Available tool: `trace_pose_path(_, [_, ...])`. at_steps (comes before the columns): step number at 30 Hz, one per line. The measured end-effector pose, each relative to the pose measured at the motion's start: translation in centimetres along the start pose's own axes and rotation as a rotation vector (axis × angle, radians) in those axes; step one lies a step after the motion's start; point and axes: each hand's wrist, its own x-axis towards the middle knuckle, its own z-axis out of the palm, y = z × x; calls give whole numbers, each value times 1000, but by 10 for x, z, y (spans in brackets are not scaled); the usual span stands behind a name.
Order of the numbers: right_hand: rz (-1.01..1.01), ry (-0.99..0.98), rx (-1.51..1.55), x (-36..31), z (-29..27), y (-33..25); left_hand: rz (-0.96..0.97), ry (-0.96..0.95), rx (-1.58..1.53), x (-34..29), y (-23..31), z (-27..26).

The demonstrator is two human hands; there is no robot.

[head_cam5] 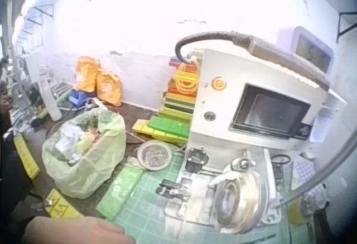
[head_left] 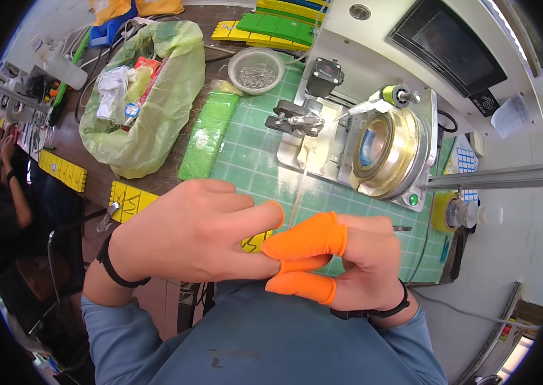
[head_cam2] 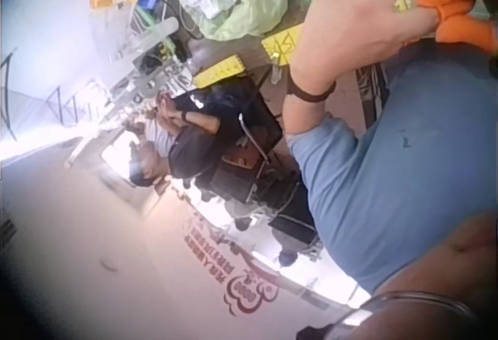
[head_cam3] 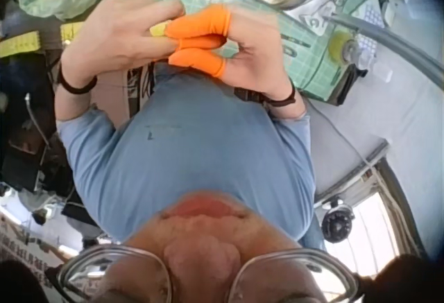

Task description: Assembling small metal components using a specialized workstation and tools.

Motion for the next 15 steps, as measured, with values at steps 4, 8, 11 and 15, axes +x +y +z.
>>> trace_pose_path(4, [52,-11,50,1,4,7,29,1,103,1,0,-2])
trace_pose_path(8, [88,-15,151,1,2,14,-34,-11,-73,0,0,3])
trace_pose_path(11, [193,22,187,-3,6,23,-106,-72,-82,4,-7,-2])
trace_pose_path(15, [379,78,256,-9,-2,20,-124,113,-202,2,-33,-34])
